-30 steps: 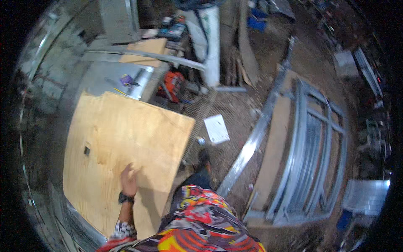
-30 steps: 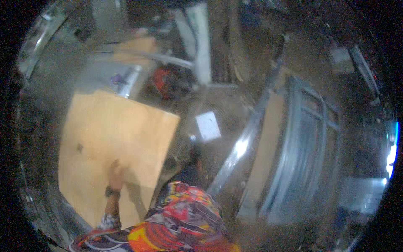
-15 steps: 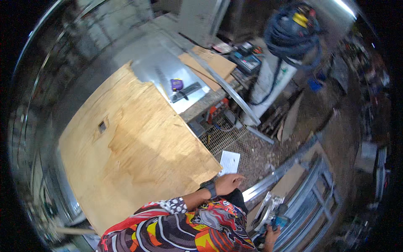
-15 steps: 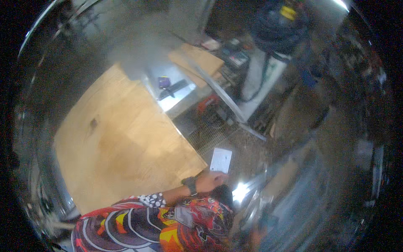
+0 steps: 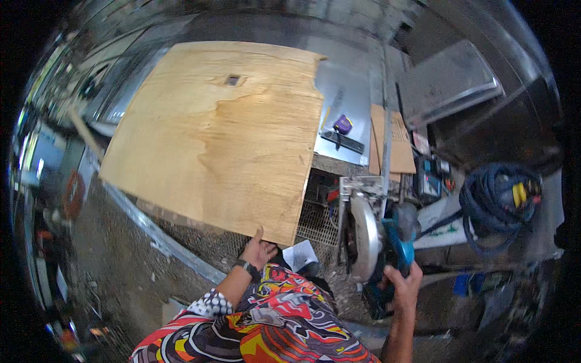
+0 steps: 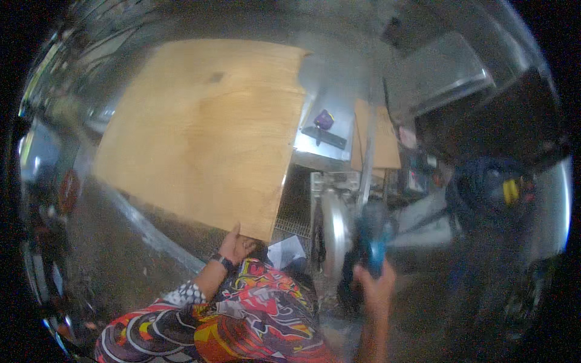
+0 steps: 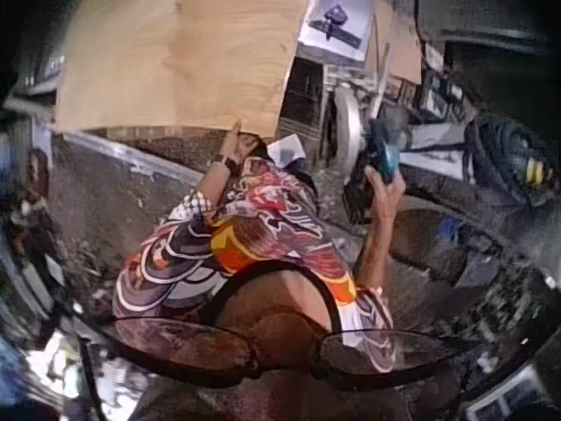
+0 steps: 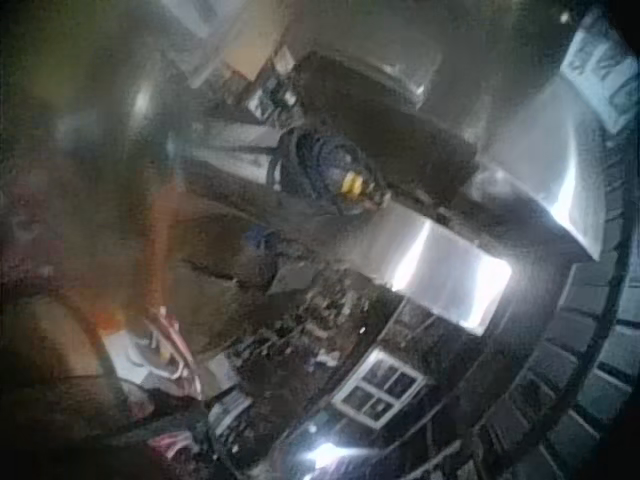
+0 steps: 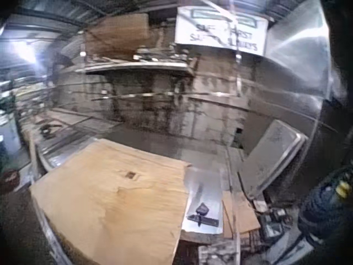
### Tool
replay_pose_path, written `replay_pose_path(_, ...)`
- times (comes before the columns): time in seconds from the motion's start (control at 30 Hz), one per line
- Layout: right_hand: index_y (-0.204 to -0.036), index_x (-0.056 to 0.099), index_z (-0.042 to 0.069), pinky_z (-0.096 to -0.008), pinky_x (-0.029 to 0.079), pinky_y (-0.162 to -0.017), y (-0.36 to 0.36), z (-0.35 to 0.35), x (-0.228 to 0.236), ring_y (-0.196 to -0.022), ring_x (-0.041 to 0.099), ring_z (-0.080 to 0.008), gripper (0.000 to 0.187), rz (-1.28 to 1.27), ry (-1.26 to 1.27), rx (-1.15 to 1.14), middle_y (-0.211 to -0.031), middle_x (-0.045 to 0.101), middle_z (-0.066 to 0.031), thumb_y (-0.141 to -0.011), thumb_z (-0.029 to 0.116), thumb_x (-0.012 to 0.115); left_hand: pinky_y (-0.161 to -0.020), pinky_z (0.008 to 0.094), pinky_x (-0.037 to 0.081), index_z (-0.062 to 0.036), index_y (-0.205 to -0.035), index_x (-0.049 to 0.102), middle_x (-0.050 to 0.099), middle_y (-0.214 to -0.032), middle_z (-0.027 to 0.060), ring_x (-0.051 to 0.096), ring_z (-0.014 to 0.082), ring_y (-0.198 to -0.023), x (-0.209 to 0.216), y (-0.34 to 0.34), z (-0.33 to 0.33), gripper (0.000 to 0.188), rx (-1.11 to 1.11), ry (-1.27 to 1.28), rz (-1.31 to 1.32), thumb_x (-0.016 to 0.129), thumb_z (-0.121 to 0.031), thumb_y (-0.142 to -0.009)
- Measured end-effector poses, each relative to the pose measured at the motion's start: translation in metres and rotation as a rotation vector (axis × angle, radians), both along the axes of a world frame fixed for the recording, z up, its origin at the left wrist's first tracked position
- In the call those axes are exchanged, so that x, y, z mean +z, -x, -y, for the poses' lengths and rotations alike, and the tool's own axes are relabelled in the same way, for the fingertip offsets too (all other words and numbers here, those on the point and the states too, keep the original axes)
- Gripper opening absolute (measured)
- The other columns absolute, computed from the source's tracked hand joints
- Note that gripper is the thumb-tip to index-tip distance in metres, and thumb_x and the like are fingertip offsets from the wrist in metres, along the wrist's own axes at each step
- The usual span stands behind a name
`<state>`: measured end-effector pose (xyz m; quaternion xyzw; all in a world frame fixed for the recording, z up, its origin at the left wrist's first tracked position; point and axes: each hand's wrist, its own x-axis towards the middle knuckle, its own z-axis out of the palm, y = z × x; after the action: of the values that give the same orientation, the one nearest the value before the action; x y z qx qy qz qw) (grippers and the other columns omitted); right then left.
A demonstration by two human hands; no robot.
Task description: The person measures and marks a large plywood sheet using a metal ruler and pencil, then uses a circular saw to cut along the marked line. The person removes the cut-off strip after completing the cut.
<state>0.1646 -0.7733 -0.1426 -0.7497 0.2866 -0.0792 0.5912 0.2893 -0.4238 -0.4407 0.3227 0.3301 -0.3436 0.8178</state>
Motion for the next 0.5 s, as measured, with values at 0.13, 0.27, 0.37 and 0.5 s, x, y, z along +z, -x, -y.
replay_pose_path(0.13, -0.105, 0.066, 0.005, -0.0312, 0.049, -0.053, -0.079, 0.027, -0.004, -0.063, 0.059, -0.0132, 0.026, -0.092, 0.027, 0.211, -0.078, 0.062, -0.0019, -0.084, 0.013, 0.079, -0.100, 0.0561, 0.050, -0.0087, -0.142, 0.049, 0.061, -0.137, 0.0128, 0.061, 0.0329, -0.121, -0.035, 0.007, 0.024, 0.061, 0.298, -0.076, 0.108, 0.063, -0.052, -0.101)
replay_pose_path(0.27, -0.094, 0.064, 0.002, -0.0326, 0.049, -0.044, -0.138, 0.018, 0.009, -0.051, 0.058, -0.0155, 0.014, -0.138, -0.064, 0.403, -0.066, 0.061, -0.0041, -0.087, 0.011, 0.073, -0.092, 0.0545, 0.056, -0.0068, -0.138, 0.051, 0.065, -0.129, 0.0123, 0.066, 0.0307, -0.114, -0.064, 0.031, 0.013, 0.048, 0.533, -0.121, 0.104, 0.054, -0.042, -0.107)
replay_pose_path(0.37, -0.094, 0.064, 0.003, -0.0320, 0.049, -0.043, -0.171, 0.029, -0.007, -0.051, 0.058, -0.0155, 0.016, -0.190, 0.066, 0.511, -0.067, 0.061, -0.0044, -0.087, 0.013, 0.074, -0.093, 0.0546, 0.055, -0.0085, -0.139, 0.051, 0.065, -0.126, 0.0122, 0.065, 0.0297, -0.113, 0.012, 0.039, 0.016, 0.047, 0.436, -0.309, 0.151, 0.055, -0.042, -0.106)
replay_pose_path(0.5, -0.094, 0.064, 0.003, -0.0316, 0.048, -0.043, -0.222, 0.019, -0.020, -0.053, 0.058, -0.0152, 0.019, -0.346, 0.190, 0.661, -0.067, 0.060, -0.0038, -0.088, 0.017, 0.075, -0.087, 0.0389, 0.054, -0.0091, -0.136, 0.052, 0.067, -0.120, 0.0137, 0.066, 0.0250, -0.104, -0.025, 0.057, -0.003, 0.056, 0.384, -0.289, 0.102, 0.063, -0.050, -0.100)
